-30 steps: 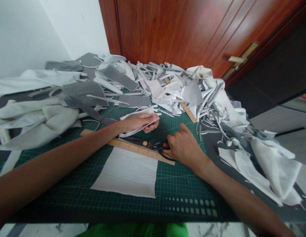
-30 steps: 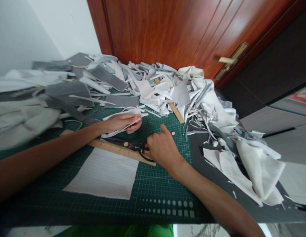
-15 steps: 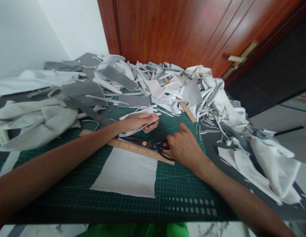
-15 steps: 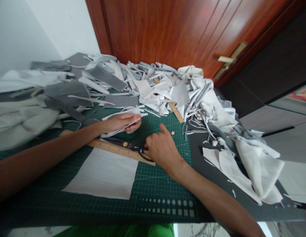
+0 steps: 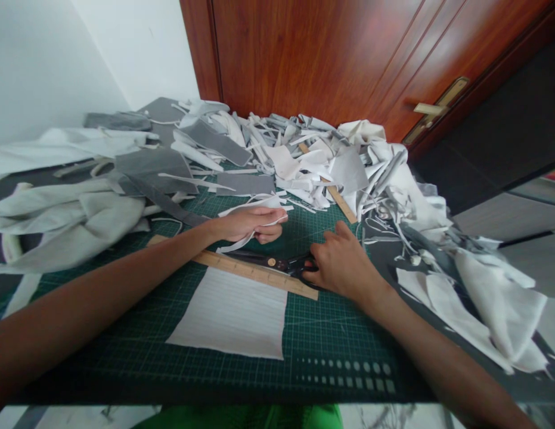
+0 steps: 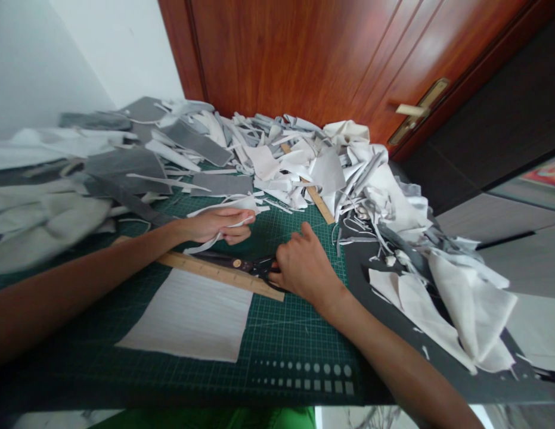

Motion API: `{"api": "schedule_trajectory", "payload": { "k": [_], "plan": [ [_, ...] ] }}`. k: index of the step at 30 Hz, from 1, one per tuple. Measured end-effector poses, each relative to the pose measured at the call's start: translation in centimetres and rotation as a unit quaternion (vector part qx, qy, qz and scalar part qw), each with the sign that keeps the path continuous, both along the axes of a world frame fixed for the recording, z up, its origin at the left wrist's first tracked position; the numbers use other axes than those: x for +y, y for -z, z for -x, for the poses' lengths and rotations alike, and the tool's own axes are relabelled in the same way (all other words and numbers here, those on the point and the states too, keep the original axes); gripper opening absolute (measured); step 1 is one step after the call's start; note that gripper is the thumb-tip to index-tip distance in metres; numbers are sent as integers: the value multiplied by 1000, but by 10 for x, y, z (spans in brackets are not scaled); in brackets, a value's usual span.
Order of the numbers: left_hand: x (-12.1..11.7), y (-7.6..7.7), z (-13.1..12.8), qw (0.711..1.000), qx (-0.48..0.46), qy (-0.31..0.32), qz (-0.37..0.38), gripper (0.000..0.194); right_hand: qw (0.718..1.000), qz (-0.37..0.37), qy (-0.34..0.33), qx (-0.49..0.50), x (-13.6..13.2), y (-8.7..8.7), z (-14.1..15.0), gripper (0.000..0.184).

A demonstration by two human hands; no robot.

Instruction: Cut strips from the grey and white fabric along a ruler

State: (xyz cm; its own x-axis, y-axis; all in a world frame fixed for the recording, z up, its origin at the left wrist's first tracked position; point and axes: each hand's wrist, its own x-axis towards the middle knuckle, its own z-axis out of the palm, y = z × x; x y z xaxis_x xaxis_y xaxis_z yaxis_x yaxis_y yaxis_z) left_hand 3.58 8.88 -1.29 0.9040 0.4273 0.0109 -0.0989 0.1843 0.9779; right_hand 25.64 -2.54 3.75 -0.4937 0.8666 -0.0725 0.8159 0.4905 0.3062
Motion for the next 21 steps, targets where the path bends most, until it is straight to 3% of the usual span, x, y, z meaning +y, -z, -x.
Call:
{"api": "schedule_trajectory", "payload": {
  "k": [4, 7, 9, 11, 14, 16, 18, 21],
  "plan": [
    [6, -17, 13, 995, 72, 25, -56, 43, 1000, -23, 7, 14, -4, 2, -22, 35],
    [11, -42, 24, 964, 170, 25, -204, 39, 998, -48, 25, 33, -7, 9, -45, 31],
    [14, -56, 29, 902, 231, -17, -366, 34, 996, -70, 46, 39, -7, 14, -61, 27],
    [14, -63, 32, 811, 291, -77, -501, 24, 993, -84, 70, 42, -6, 18, -76, 24],
    [8, -58, 30, 675, 358, -163, -624, 12, 988, -97, 114, 46, -2, 20, -91, 23],
    [-1, -50, 27, 629, 341, -175, -677, 19, 984, -104, 138, 48, 1, 20, -96, 24],
    [-13, -42, 25, 618, 305, -147, -709, 26, 980, -109, 158, 52, 4, 20, -99, 25],
    [-33, -32, 30, 660, 243, -59, -709, 23, 973, -122, 186, 63, 7, 21, -103, 28]
  ]
}}
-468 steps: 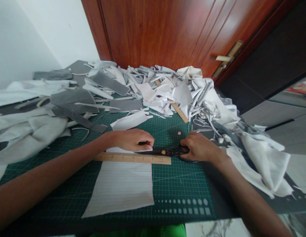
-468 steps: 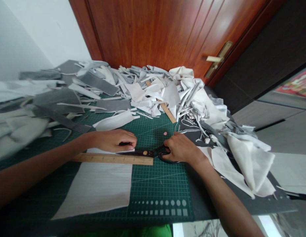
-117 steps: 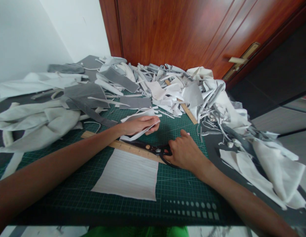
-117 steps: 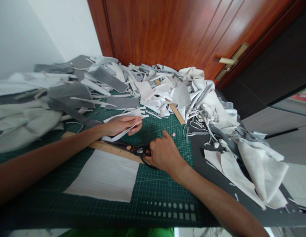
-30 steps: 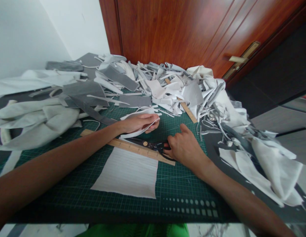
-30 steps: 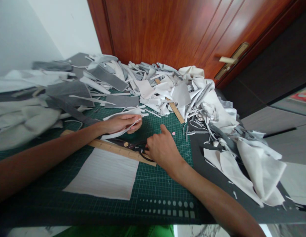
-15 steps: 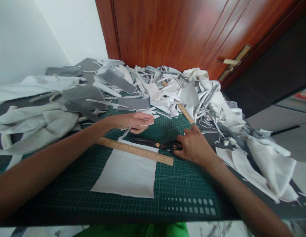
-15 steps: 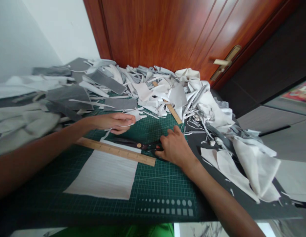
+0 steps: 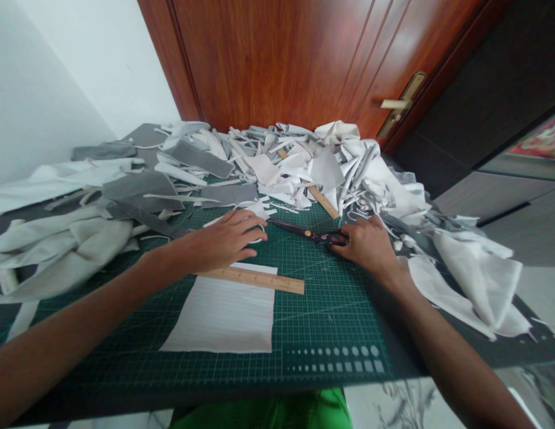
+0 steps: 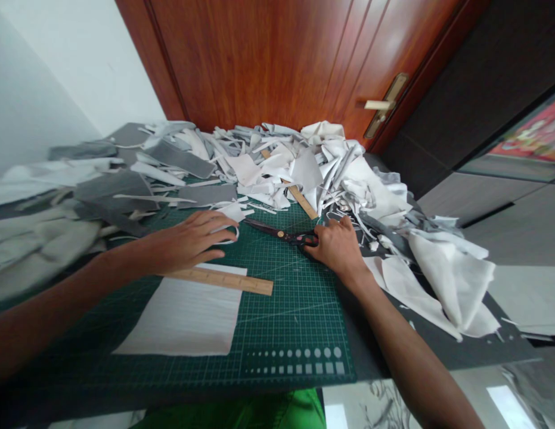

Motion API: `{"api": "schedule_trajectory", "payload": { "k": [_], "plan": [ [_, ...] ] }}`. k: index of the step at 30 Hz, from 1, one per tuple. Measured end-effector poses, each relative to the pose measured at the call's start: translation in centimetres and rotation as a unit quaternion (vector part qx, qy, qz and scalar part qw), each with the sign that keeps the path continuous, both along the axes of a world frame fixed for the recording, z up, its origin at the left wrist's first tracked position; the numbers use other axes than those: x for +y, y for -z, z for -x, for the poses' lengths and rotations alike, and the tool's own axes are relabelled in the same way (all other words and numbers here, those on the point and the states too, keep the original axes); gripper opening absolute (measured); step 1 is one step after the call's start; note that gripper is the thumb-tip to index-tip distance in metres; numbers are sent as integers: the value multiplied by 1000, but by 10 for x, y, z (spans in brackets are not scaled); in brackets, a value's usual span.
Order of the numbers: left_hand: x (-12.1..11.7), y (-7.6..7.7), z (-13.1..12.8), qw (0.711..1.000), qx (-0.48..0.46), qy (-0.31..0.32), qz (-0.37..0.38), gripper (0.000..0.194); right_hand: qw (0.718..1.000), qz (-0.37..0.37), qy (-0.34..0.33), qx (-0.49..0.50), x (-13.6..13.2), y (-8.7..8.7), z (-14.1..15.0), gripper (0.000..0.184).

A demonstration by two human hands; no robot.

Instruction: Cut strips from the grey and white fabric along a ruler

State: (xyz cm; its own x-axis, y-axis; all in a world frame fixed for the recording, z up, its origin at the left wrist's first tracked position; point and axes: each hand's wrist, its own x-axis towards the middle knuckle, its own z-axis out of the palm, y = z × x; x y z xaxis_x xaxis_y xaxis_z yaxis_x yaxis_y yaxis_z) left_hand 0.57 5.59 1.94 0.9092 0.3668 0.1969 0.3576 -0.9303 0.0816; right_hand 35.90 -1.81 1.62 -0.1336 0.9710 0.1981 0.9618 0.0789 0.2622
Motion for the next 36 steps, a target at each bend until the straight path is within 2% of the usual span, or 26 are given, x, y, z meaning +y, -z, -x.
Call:
{"api": "schedule_trajectory", "payload": {
  "k": [2, 5, 10, 17, 21, 26, 31, 36],
  "plan": [
    [-12, 5, 9, 997, 2, 61, 57, 23, 1000, -12, 17, 9, 2, 0, -3, 29],
    [-25, 14, 24, 991, 5, 79, 111, 31, 999, -20, 30, 20, 4, 0, -7, 29],
    [-30, 35, 35, 989, -35, 50, 133, 34, 999, -22, 17, 43, 4, 0, -5, 29],
    [-30, 55, 20, 981, -118, 0, 154, 34, 998, -8, -7, 63, 0, 2, 9, 30],
    [-36, 55, 5, 980, -124, -33, 151, 35, 997, -7, -3, 71, -2, 0, 7, 33],
    [-40, 47, -10, 986, -88, -79, 114, 37, 997, -2, 0, 81, -4, -3, 1, 31],
    [-29, 41, -1, 988, -80, -107, 81, 37, 996, -20, -15, 82, -6, -1, 1, 27],
    [-26, 38, 10, 982, -86, -127, 113, 35, 996, -20, -17, 85, -8, 1, 2, 26]
  ]
}}
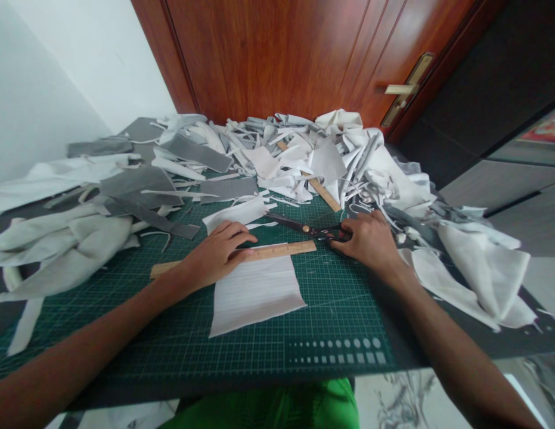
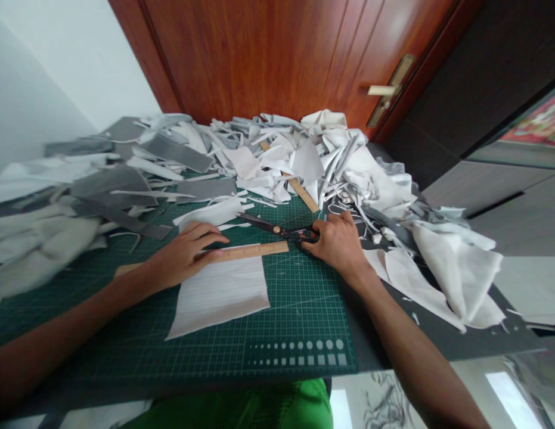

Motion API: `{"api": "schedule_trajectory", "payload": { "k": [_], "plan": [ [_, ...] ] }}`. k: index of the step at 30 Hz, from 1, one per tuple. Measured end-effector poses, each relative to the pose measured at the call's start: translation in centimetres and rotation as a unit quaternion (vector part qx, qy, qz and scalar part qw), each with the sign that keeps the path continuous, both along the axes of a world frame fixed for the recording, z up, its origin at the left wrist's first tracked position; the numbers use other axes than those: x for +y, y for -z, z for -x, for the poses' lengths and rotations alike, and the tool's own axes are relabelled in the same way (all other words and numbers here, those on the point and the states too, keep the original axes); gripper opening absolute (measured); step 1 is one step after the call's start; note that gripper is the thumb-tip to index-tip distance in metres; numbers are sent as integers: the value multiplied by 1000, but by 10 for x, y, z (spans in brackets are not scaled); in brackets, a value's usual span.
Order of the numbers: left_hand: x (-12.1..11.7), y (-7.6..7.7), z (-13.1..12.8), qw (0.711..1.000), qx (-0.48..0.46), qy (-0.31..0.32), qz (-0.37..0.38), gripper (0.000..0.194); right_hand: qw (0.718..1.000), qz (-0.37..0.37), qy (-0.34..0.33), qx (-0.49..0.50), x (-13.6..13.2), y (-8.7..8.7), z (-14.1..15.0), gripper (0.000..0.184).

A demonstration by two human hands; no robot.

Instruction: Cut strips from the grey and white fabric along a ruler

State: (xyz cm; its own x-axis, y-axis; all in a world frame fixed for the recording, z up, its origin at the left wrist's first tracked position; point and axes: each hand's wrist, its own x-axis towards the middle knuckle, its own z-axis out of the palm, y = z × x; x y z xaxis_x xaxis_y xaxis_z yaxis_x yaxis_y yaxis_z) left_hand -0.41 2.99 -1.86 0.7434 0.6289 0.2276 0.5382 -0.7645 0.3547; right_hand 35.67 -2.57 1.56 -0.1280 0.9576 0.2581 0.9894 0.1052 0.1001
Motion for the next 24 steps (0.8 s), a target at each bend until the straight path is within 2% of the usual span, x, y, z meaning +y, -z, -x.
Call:
{"api": "schedule_trajectory", "payload": {
  "k": [13, 19, 24],
  "plan": [
    [-25, 5, -11, 996, -24, -35, 81, 16, 998, -26, -60, 21, -4, 17, 9, 24],
    [-27, 2, -8, 997, -9, -35, 71, 26, 998, -8, -60, 16, -4, 12, 4, 24],
    [-22, -2, -2, 996, 12, -56, 65, 19, 999, 7, -49, 1, -3, 6, 3, 24]
  ]
}}
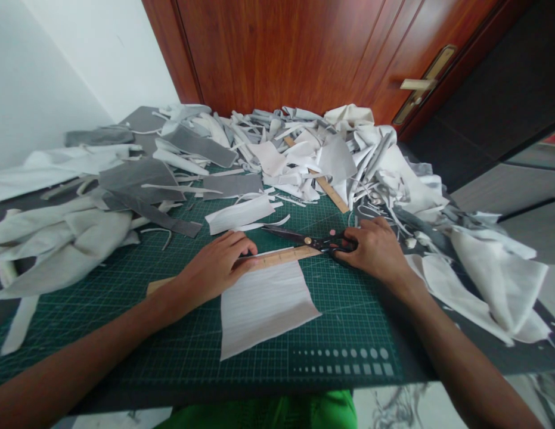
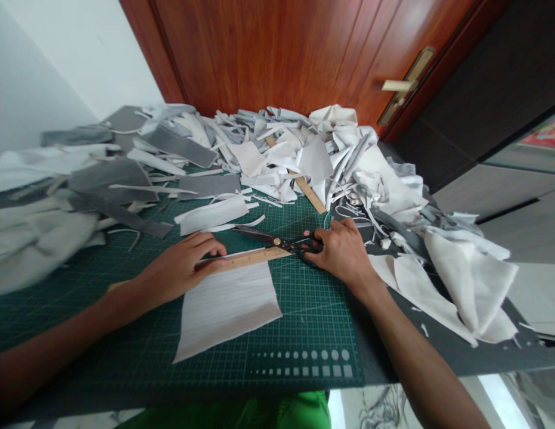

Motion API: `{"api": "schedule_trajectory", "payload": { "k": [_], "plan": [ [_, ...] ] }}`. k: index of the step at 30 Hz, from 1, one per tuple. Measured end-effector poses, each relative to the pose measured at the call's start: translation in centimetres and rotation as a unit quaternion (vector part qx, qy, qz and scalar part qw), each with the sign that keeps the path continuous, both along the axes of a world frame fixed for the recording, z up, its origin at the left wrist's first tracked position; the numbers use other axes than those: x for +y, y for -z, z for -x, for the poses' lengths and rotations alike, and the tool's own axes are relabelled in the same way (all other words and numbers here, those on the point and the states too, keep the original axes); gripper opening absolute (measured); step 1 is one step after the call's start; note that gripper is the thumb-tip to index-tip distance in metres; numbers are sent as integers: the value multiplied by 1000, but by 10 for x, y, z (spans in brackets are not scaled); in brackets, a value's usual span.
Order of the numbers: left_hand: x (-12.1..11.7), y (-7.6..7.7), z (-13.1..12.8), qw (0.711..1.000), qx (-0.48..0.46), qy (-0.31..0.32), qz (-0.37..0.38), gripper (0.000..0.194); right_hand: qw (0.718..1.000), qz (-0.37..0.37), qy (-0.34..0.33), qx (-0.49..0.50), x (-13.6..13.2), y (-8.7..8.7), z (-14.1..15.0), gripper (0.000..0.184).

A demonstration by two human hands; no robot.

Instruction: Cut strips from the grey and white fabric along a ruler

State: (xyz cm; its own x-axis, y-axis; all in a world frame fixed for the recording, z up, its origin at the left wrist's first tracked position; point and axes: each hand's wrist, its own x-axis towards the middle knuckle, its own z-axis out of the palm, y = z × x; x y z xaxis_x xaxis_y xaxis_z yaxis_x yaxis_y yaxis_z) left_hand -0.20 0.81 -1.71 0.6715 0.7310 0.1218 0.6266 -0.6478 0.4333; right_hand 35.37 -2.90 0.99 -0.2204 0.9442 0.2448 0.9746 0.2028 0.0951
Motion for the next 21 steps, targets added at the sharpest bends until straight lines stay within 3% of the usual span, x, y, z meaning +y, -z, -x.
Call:
{"api": "schedule_trajectory", "payload": {
  "k": [4, 10, 17, 21],
  "plan": [
    [-1, 0, -2, 1000, 0, 5, -2, 15, 1000, 4, -5, -9, 0, -2, -2, 24],
    [-14, -1, -11, 994, 43, 43, -95, 22, 1000, -3, 9, -10, 1, 0, -3, 25],
    [-23, -2, -15, 984, 76, 46, -156, 20, 995, -24, 96, -29, 5, -1, -18, 29],
    [-28, -1, -16, 987, 57, 64, -134, 16, 991, -34, 124, -33, 10, 1, -39, 31]
  ]
}}
